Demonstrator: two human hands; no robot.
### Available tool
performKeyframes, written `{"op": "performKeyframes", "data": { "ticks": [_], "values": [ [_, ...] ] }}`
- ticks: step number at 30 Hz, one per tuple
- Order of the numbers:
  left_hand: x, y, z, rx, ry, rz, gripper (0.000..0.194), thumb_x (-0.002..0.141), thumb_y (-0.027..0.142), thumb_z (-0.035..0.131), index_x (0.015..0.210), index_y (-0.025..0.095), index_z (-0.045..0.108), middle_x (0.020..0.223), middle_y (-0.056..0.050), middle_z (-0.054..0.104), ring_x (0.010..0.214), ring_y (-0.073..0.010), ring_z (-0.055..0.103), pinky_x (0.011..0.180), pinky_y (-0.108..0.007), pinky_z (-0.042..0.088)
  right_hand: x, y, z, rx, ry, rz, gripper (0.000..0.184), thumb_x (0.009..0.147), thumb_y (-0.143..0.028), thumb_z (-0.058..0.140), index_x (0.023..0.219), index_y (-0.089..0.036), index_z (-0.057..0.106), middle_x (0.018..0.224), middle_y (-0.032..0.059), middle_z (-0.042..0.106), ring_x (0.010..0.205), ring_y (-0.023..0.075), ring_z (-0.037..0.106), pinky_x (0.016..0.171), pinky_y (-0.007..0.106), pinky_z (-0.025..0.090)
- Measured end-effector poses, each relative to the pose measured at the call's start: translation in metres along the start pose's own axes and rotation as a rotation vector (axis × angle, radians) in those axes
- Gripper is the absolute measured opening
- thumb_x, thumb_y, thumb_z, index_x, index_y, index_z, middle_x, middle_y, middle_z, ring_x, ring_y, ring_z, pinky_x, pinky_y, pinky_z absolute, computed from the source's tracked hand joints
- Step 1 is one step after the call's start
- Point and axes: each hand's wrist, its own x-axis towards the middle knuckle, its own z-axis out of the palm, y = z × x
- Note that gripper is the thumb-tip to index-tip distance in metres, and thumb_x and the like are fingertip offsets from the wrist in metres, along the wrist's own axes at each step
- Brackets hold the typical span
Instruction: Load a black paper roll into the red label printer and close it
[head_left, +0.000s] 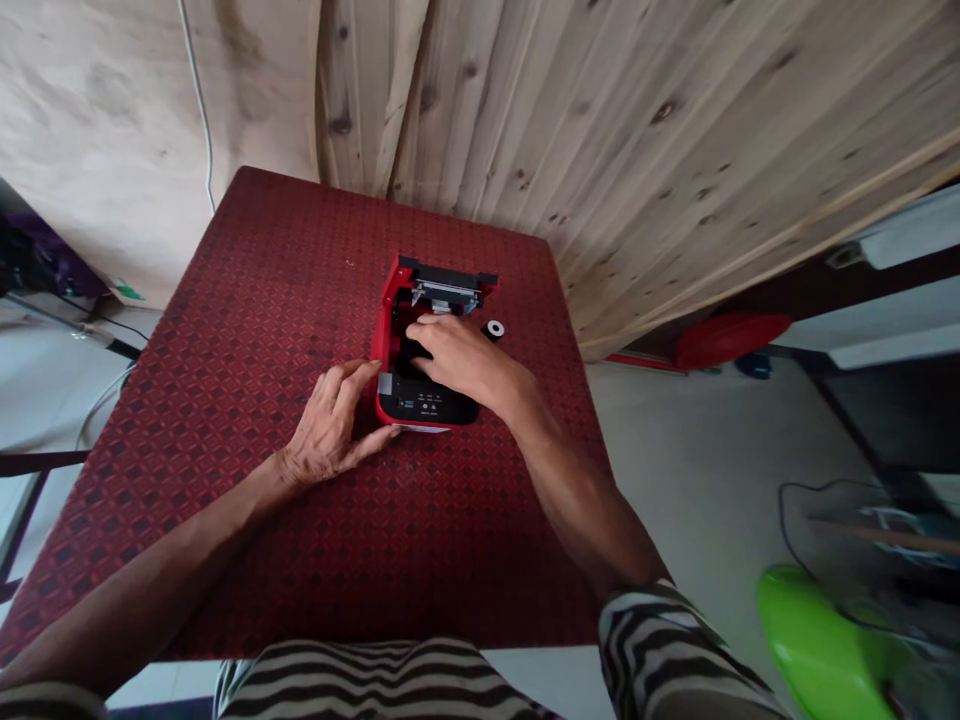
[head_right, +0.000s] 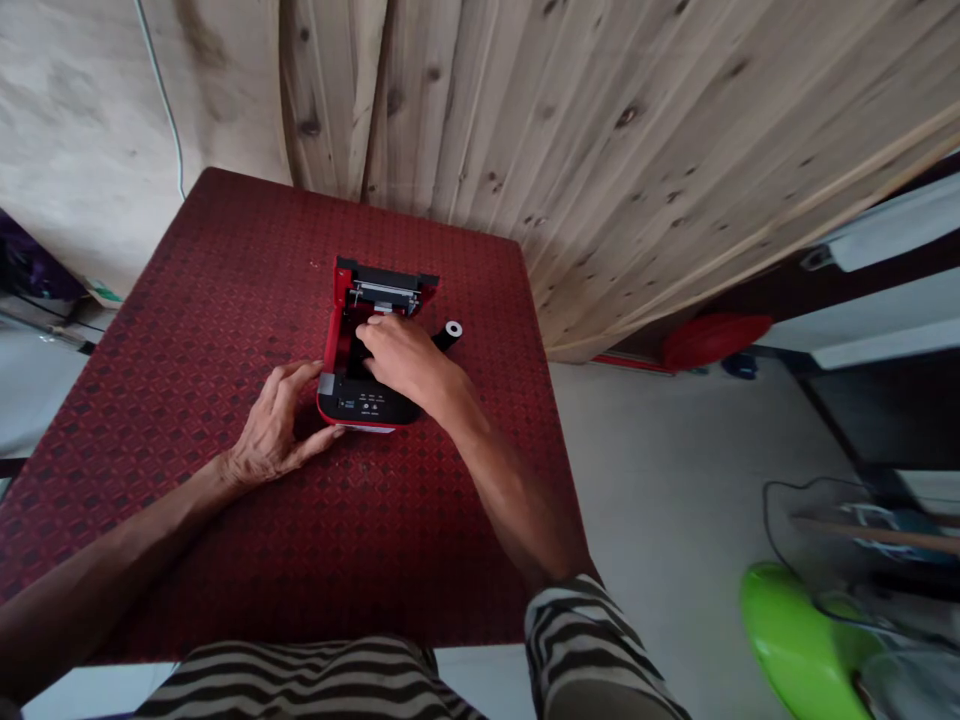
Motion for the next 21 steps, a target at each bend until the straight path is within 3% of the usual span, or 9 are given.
{"op": "performKeyframes", "data": {
  "ticks": [10,16,18,21],
  "values": [
    [0.003,-0.001,-0.003,0.002,-0.035,0.011,0.075,0.100,0.050,0.070,0.160,0.018,0.037,0.140,-0.019,0.059,0.128,-0.0303,0.063,0.106,-0.046,0.059,-0.017,-0.017,-0.018,-0.002,0.090,0.099,0.017,0.088,-0.011,0.071,0.103,-0.018,0.075,0.107,0.0100,0.080,0.096,0.0274,0.074,0.088,0.042,0.058],
    [0.003,-0.002,-0.003,0.011,-0.022,0.022,0.080,0.098,0.048,0.072,0.162,0.019,0.035,0.139,-0.019,0.060,0.129,-0.0324,0.062,0.107,-0.049,0.059,-0.065,-0.011,-0.031,0.286,0.453,0.084,0.022,0.090,-0.023,0.075,0.112,-0.023,0.075,0.111,0.0042,0.079,0.100,0.0219,0.074,0.093,0.040,0.059],
    [0.003,-0.004,-0.002,0.019,-0.013,0.036,0.081,0.097,0.048,0.073,0.163,0.019,0.035,0.139,-0.019,0.060,0.129,-0.0328,0.062,0.107,-0.049,0.059,-0.089,0.001,-0.029,0.392,0.563,0.174,0.026,0.089,-0.033,0.080,0.114,-0.025,0.075,0.110,0.0022,0.079,0.100,0.0215,0.073,0.092,0.041,0.059],
    [0.004,-0.005,-0.002,0.029,-0.008,0.043,0.082,0.097,0.049,0.073,0.163,0.018,0.035,0.138,-0.019,0.060,0.128,-0.0326,0.062,0.106,-0.048,0.060,-0.122,0.027,-0.011,0.596,0.610,0.391,0.034,0.085,-0.043,0.084,0.113,-0.026,0.076,0.102,0.0010,0.079,0.088,0.0199,0.072,0.081,0.038,0.059]
  ]
}}
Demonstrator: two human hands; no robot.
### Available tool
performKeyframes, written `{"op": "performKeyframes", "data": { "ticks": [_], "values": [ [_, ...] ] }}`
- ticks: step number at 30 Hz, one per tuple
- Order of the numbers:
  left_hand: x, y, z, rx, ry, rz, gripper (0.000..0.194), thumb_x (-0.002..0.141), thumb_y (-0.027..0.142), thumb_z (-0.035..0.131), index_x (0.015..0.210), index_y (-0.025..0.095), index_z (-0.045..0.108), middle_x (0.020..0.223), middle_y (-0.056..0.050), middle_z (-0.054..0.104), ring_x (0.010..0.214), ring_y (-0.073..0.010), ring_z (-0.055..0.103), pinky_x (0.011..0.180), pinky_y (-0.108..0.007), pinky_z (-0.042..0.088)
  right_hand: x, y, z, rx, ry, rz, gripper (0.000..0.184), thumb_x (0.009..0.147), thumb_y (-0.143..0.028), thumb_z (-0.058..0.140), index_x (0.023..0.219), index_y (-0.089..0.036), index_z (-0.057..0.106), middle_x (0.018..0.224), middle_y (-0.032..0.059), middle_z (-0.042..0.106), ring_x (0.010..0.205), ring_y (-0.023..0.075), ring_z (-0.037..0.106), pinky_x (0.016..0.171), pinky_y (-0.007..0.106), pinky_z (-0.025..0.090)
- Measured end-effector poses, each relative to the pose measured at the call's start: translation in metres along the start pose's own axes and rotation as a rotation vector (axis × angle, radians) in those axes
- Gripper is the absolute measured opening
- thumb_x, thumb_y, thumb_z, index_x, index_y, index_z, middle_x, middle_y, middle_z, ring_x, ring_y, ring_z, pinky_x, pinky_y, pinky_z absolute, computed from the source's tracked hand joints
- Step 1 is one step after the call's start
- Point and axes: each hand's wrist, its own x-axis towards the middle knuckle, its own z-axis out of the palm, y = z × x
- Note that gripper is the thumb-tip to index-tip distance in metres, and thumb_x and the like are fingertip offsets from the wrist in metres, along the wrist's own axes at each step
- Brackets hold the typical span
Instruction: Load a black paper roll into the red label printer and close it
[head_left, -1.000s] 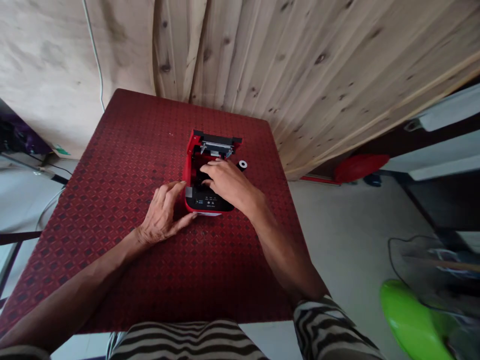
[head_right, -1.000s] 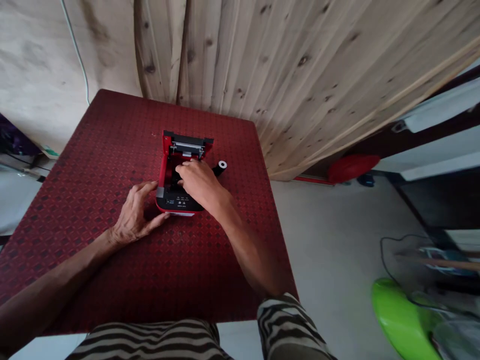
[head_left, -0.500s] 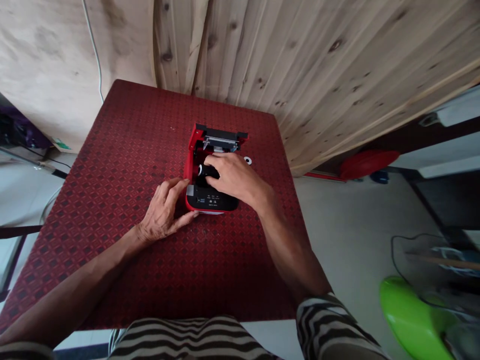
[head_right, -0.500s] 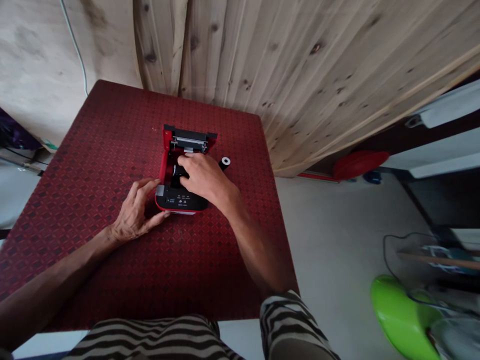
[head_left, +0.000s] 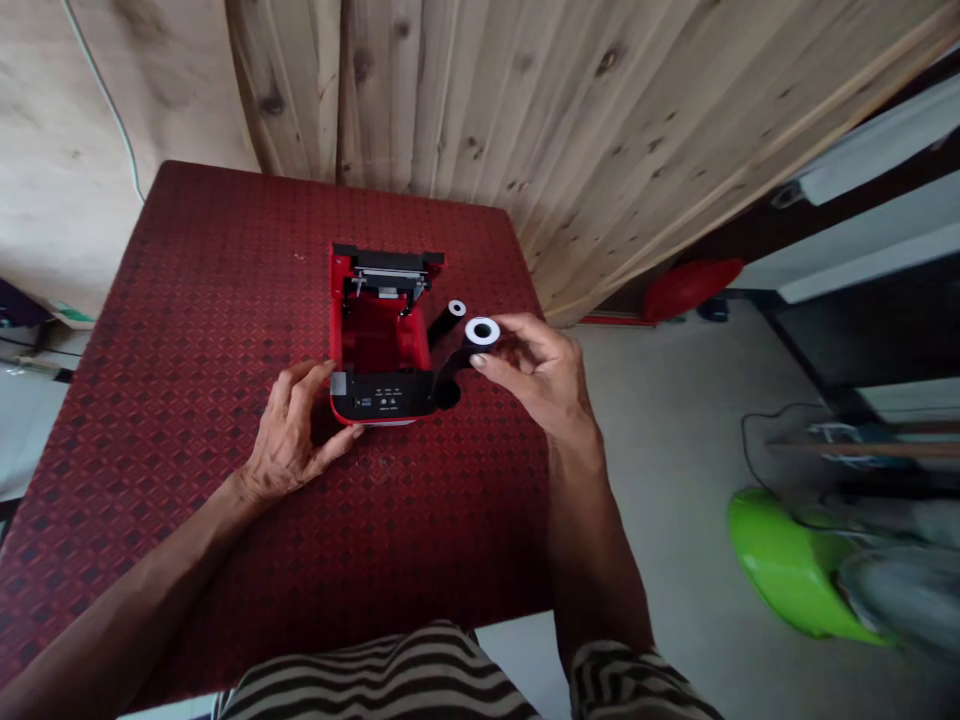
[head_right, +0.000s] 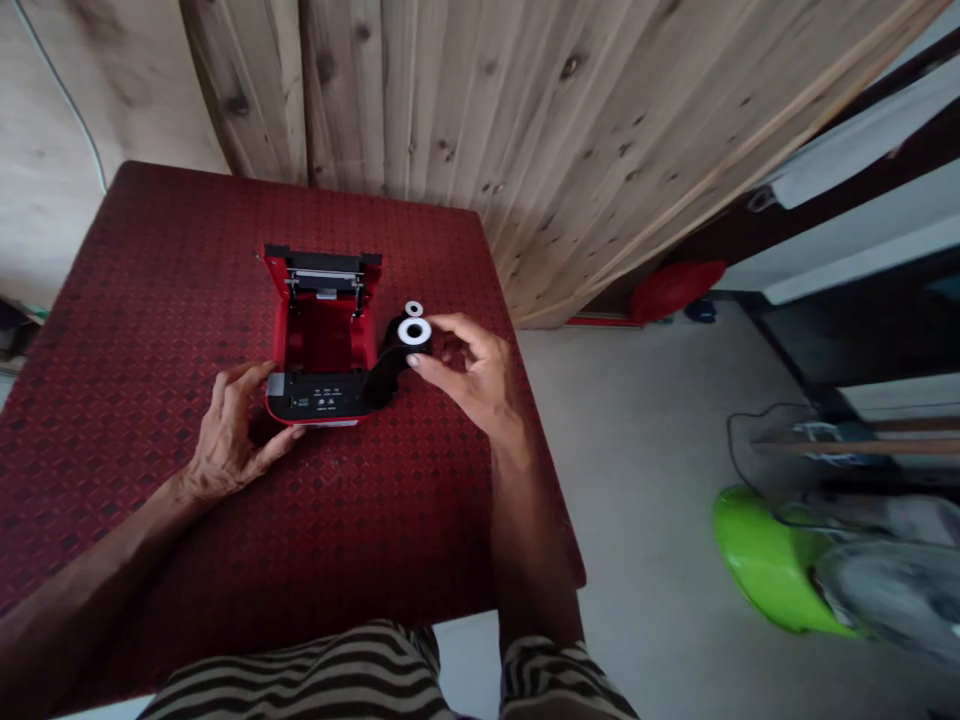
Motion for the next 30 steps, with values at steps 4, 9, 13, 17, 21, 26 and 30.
{"op": "performKeyframes", "data": {
  "ticks": [4,9,13,17,21,26,30],
  "values": [
    [0.001,-0.001,0.000,0.007,0.003,0.017,0.082,0.097,0.048,0.073,0.162,0.016,0.036,0.135,-0.020,0.061,0.126,-0.0328,0.062,0.107,-0.048,0.059,-0.022,0.052,-0.001,0.112,-0.025,0.210,0.034,0.080,-0.042,0.084,0.108,-0.025,0.076,0.099,0.0019,0.079,0.089,0.0200,0.073,0.082,0.037,0.059],
    [0.002,-0.002,-0.001,0.010,0.006,0.027,0.086,0.095,0.048,0.075,0.164,0.016,0.035,0.137,-0.020,0.061,0.128,-0.0339,0.061,0.106,-0.049,0.059,-0.038,0.080,0.015,0.169,-0.038,0.295,0.036,0.077,-0.042,0.084,0.106,-0.024,0.075,0.105,0.0042,0.080,0.090,0.0210,0.074,0.088,0.042,0.061],
    [0.003,-0.002,-0.002,0.011,0.014,0.020,0.085,0.095,0.048,0.076,0.163,0.018,0.037,0.138,-0.020,0.061,0.127,-0.0344,0.061,0.105,-0.051,0.059,-0.044,0.077,0.007,0.199,-0.057,0.318,0.049,0.079,-0.042,0.085,0.124,-0.025,0.074,0.122,0.0076,0.079,0.101,0.0230,0.076,0.098,0.046,0.061],
    [0.004,-0.001,-0.002,0.011,0.011,0.012,0.084,0.094,0.049,0.077,0.162,0.017,0.039,0.136,-0.021,0.062,0.124,-0.0355,0.062,0.102,-0.053,0.060,-0.036,0.072,-0.022,0.286,-0.140,0.318,0.065,0.078,-0.047,0.089,0.138,-0.030,0.069,0.139,0.0089,0.074,0.126,0.0277,0.071,0.108,0.050,0.058],
    [0.004,-0.001,-0.001,-0.006,0.013,0.000,0.083,0.094,0.051,0.076,0.162,0.018,0.039,0.136,-0.021,0.062,0.126,-0.0361,0.062,0.103,-0.054,0.060,-0.002,0.076,-0.030,0.215,-0.049,0.266,0.042,0.088,-0.051,0.080,0.123,-0.027,0.076,0.125,0.0083,0.080,0.120,0.0271,0.074,0.112,0.053,0.055],
    [0.004,0.000,-0.002,0.001,0.017,0.000,0.082,0.094,0.049,0.076,0.162,0.019,0.040,0.136,-0.020,0.063,0.126,-0.0356,0.062,0.103,-0.054,0.059,0.045,0.091,0.008,0.080,-0.149,0.166,0.056,0.076,-0.035,0.087,0.129,-0.024,0.074,0.135,0.0097,0.077,0.121,0.0282,0.072,0.103,0.049,0.059],
    [0.005,0.001,-0.003,0.004,-0.004,0.009,0.085,0.094,0.048,0.077,0.163,0.018,0.038,0.138,-0.020,0.061,0.127,-0.0353,0.062,0.104,-0.053,0.060,0.060,0.095,0.032,0.080,-0.159,0.126,0.042,0.077,-0.033,0.084,0.116,-0.021,0.077,0.119,0.0072,0.081,0.113,0.0269,0.074,0.103,0.046,0.057]
  ]
}}
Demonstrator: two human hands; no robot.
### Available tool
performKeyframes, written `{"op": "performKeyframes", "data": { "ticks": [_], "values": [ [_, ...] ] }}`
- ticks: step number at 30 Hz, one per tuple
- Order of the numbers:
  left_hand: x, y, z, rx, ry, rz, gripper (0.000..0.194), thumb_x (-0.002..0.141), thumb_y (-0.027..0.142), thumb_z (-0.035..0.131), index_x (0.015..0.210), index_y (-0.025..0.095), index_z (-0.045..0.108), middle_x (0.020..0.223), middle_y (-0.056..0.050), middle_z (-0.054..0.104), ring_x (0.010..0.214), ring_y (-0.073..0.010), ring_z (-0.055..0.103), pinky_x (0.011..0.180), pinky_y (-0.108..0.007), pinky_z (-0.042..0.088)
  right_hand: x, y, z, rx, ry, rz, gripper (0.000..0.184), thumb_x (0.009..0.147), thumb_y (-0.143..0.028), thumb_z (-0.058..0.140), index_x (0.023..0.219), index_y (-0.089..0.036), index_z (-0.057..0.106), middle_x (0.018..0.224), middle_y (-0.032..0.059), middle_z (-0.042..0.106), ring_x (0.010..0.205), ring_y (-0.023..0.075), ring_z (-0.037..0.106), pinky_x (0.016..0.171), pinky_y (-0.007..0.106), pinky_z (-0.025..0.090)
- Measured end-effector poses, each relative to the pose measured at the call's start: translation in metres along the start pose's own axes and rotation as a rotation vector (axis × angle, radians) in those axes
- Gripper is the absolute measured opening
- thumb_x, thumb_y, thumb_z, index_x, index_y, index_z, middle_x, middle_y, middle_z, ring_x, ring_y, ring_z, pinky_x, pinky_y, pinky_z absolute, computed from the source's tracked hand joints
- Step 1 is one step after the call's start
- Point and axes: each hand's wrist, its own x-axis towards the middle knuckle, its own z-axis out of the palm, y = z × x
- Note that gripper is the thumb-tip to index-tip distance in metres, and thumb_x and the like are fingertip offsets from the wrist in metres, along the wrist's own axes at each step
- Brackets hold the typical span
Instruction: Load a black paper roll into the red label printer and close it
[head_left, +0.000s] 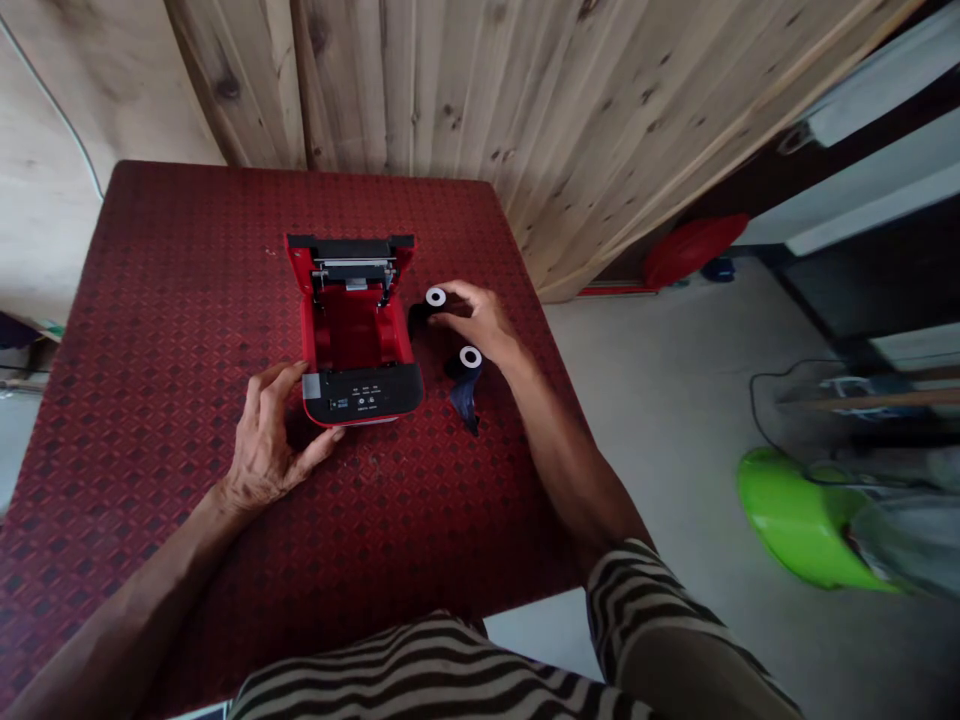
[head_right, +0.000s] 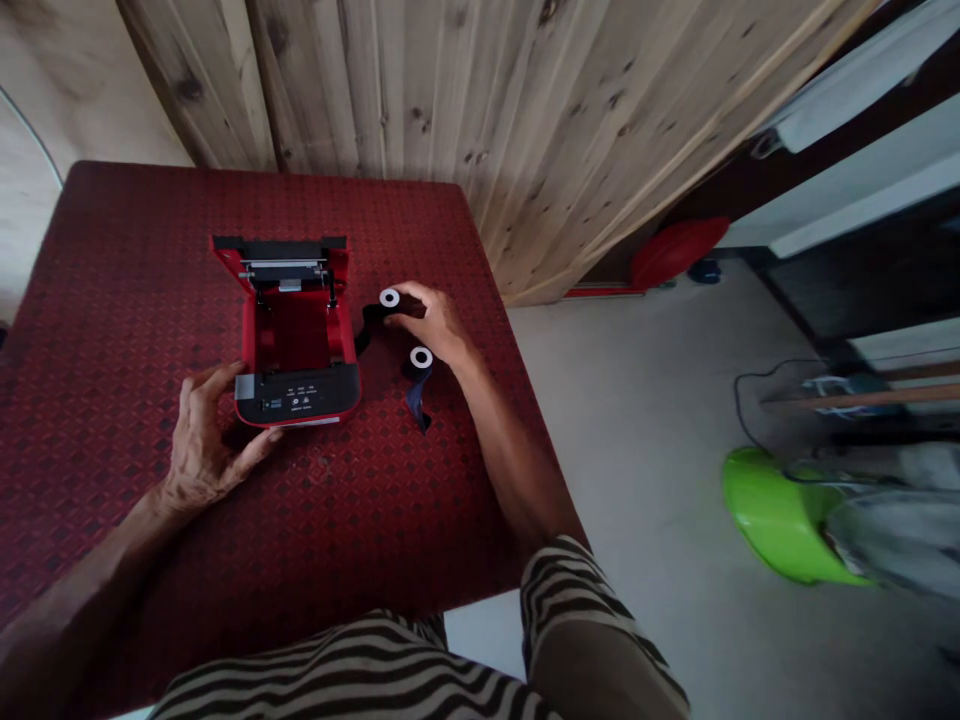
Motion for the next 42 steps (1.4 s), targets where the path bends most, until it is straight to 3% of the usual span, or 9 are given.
{"op": "performKeyframes", "data": {
  "ticks": [3,6,12,14,17,22,26,34,42],
  "values": [
    [-0.001,0.000,0.000,-0.001,-0.007,-0.013,0.085,0.094,0.049,0.076,0.163,0.018,0.037,0.138,-0.020,0.061,0.127,-0.0346,0.061,0.105,-0.052,0.060,-0.001,-0.004,-0.001,-0.005,0.017,-0.033,0.029,0.080,-0.033,0.079,0.107,-0.021,0.078,0.111,0.0060,0.082,0.109,0.0266,0.074,0.104,0.046,0.055],
    [-0.001,-0.001,0.000,-0.001,-0.003,0.000,0.086,0.094,0.048,0.077,0.163,0.017,0.036,0.137,-0.020,0.061,0.128,-0.0339,0.061,0.105,-0.050,0.060,-0.015,-0.024,-0.021,-0.016,0.048,-0.088,0.028,0.085,-0.034,0.077,0.110,-0.023,0.077,0.116,0.0052,0.081,0.111,0.0261,0.074,0.107,0.047,0.054],
    [-0.002,-0.003,0.002,0.011,-0.002,0.003,0.083,0.096,0.051,0.074,0.162,0.017,0.037,0.137,-0.020,0.061,0.129,-0.0337,0.061,0.106,-0.050,0.060,-0.063,-0.120,-0.067,0.060,-0.113,-0.193,0.026,0.096,-0.036,0.075,0.120,-0.026,0.074,0.117,0.0036,0.079,0.107,0.0225,0.074,0.097,0.039,0.058],
    [-0.003,-0.002,0.003,0.018,-0.009,-0.010,0.081,0.098,0.054,0.071,0.162,0.018,0.037,0.137,-0.019,0.060,0.128,-0.0335,0.061,0.106,-0.050,0.060,-0.070,-0.149,-0.061,-0.006,-0.216,-0.250,0.030,0.097,-0.037,0.074,0.125,-0.026,0.073,0.119,0.0043,0.079,0.106,0.0227,0.074,0.095,0.038,0.059],
    [-0.005,-0.002,0.003,0.017,-0.025,-0.027,0.080,0.099,0.057,0.067,0.161,0.019,0.035,0.137,-0.018,0.060,0.128,-0.0331,0.062,0.105,-0.051,0.060,-0.063,-0.171,-0.031,-0.247,-0.294,-0.333,0.031,0.097,-0.029,0.072,0.128,-0.025,0.070,0.125,0.0052,0.076,0.112,0.0242,0.072,0.101,0.040,0.056],
    [-0.007,-0.001,0.004,-0.027,-0.035,-0.046,0.078,0.100,0.057,0.065,0.161,0.018,0.036,0.138,-0.019,0.059,0.127,-0.0325,0.062,0.105,-0.051,0.060,-0.036,-0.177,0.031,-0.671,-0.430,-0.390,0.020,0.099,-0.013,0.064,0.118,-0.018,0.069,0.118,0.0107,0.076,0.114,0.0268,0.067,0.103,0.042,0.052],
    [-0.007,0.001,0.005,-0.052,-0.029,-0.072,0.078,0.098,0.056,0.068,0.160,0.020,0.037,0.139,-0.018,0.059,0.126,-0.0316,0.062,0.106,-0.051,0.060,-0.021,-0.180,0.054,-0.911,-0.500,-0.345,0.021,0.099,-0.006,0.059,0.114,-0.012,0.072,0.112,0.0170,0.077,0.114,0.0293,0.068,0.096,0.040,0.052],
    [-0.006,0.002,0.004,-0.044,-0.038,-0.057,0.078,0.100,0.054,0.068,0.160,0.018,0.035,0.139,-0.018,0.058,0.126,-0.0314,0.062,0.105,-0.050,0.061,-0.009,-0.183,0.062,-0.993,-0.622,-0.243,0.027,0.099,-0.005,0.056,0.114,-0.010,0.078,0.113,0.0185,0.080,0.106,0.0291,0.074,0.086,0.037,0.052],
    [-0.005,0.003,0.003,-0.063,-0.051,-0.074,0.080,0.099,0.053,0.069,0.162,0.021,0.033,0.140,-0.018,0.058,0.130,-0.0318,0.061,0.108,-0.051,0.061,-0.007,-0.181,0.055,-0.943,-0.596,-0.342,0.019,0.097,-0.008,0.063,0.106,-0.012,0.079,0.110,0.0145,0.081,0.107,0.0288,0.074,0.095,0.039,0.052]
  ]
}}
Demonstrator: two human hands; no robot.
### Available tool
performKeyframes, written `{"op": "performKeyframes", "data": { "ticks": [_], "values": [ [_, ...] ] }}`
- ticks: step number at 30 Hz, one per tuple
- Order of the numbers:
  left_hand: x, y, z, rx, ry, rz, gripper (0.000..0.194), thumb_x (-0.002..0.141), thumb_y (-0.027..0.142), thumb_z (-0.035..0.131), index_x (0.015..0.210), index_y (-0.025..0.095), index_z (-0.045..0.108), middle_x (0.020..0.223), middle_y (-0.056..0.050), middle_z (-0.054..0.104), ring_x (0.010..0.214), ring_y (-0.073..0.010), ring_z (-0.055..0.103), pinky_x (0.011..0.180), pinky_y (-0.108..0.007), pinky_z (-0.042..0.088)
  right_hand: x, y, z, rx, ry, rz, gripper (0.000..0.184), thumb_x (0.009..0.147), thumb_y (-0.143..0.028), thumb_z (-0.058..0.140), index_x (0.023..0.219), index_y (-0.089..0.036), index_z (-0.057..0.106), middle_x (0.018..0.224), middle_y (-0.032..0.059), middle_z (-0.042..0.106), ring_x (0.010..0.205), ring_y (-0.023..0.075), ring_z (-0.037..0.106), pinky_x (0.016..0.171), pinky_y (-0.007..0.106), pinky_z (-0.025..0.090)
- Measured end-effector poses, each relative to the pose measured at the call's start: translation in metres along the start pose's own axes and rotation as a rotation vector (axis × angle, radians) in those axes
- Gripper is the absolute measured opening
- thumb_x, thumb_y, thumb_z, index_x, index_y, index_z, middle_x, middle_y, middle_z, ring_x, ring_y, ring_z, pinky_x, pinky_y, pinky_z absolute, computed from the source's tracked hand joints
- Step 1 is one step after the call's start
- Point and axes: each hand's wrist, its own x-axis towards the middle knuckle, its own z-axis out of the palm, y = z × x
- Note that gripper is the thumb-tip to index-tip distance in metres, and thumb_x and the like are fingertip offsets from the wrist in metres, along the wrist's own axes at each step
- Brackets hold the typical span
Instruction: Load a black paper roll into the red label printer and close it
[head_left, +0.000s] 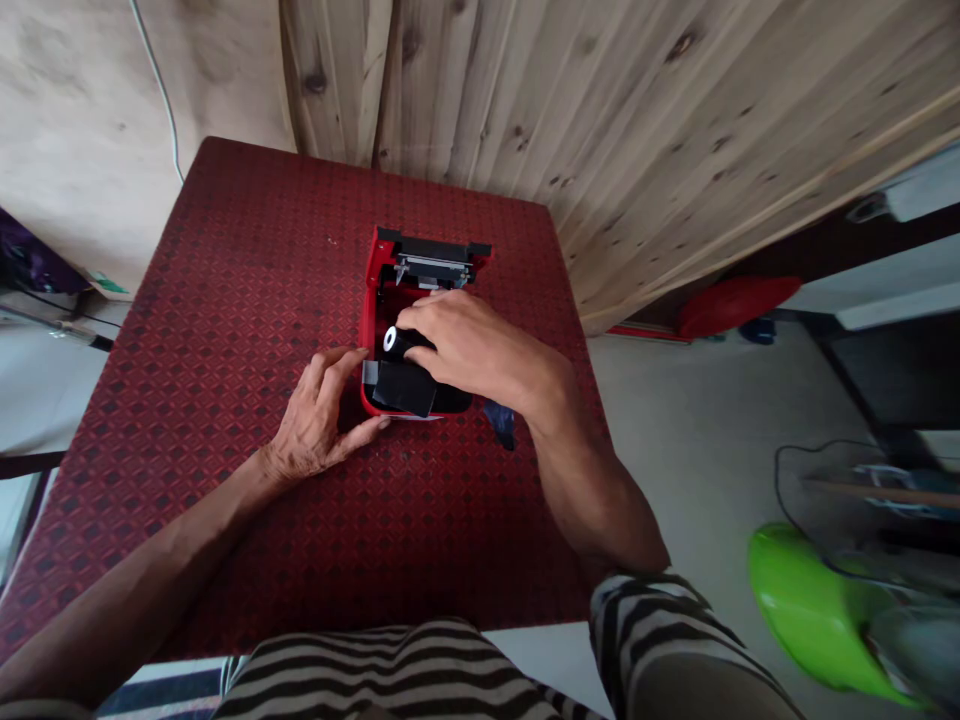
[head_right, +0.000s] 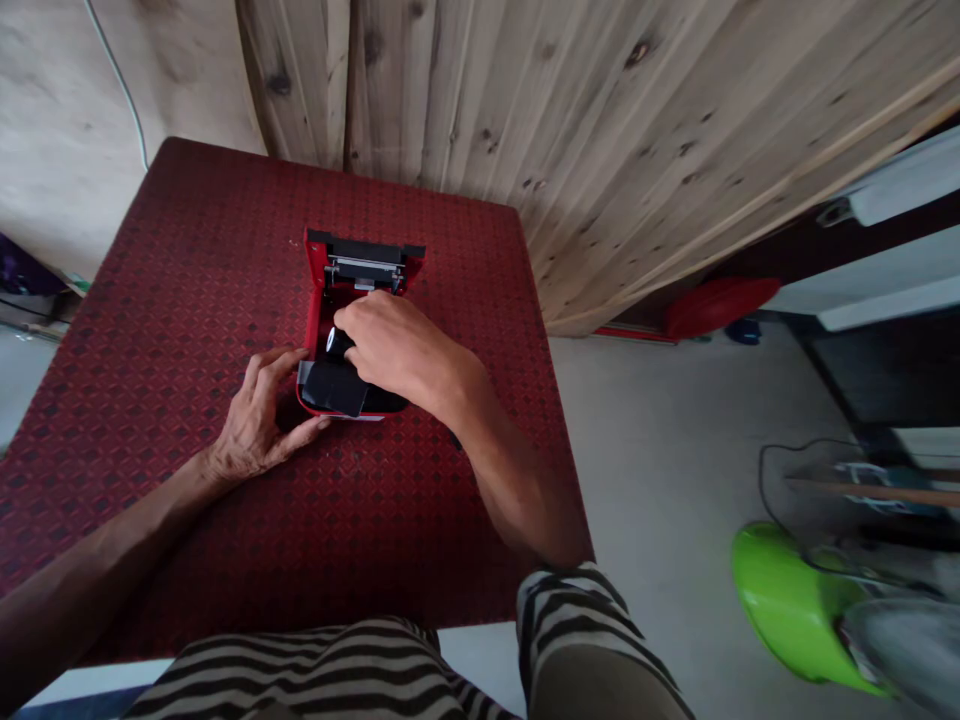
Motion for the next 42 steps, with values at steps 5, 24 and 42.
{"op": "performKeyframes", "data": {
  "ticks": [5,24,42],
  "values": [
    [0.001,0.000,-0.001,0.003,-0.006,0.010,0.080,0.099,0.052,0.069,0.163,0.021,0.032,0.141,-0.018,0.058,0.131,-0.0310,0.061,0.108,-0.050,0.061,-0.001,-0.002,-0.002,0.015,-0.035,0.093,0.019,0.099,-0.011,0.063,0.107,-0.010,0.080,0.108,0.0184,0.081,0.105,0.0325,0.075,0.091,0.042,0.055],
    [0.001,-0.001,-0.001,0.010,-0.014,0.003,0.081,0.099,0.053,0.069,0.163,0.021,0.031,0.141,-0.018,0.059,0.130,-0.0323,0.062,0.107,-0.051,0.060,0.021,-0.003,0.015,0.026,-0.070,0.154,0.032,0.097,-0.001,0.052,0.111,-0.009,0.080,0.105,0.0198,0.081,0.098,0.0307,0.078,0.080,0.039,0.058],
    [0.107,-0.007,-0.043,0.017,0.126,-0.018,0.080,0.108,0.073,0.035,0.160,0.012,0.036,0.152,-0.014,0.052,0.135,-0.0270,0.057,0.114,-0.044,0.051,-0.061,-0.013,0.046,0.247,0.447,0.001,0.031,0.108,-0.010,0.050,0.108,-0.019,0.079,0.109,0.0096,0.078,0.101,0.0233,0.067,0.098,0.039,0.056]
  ]
}}
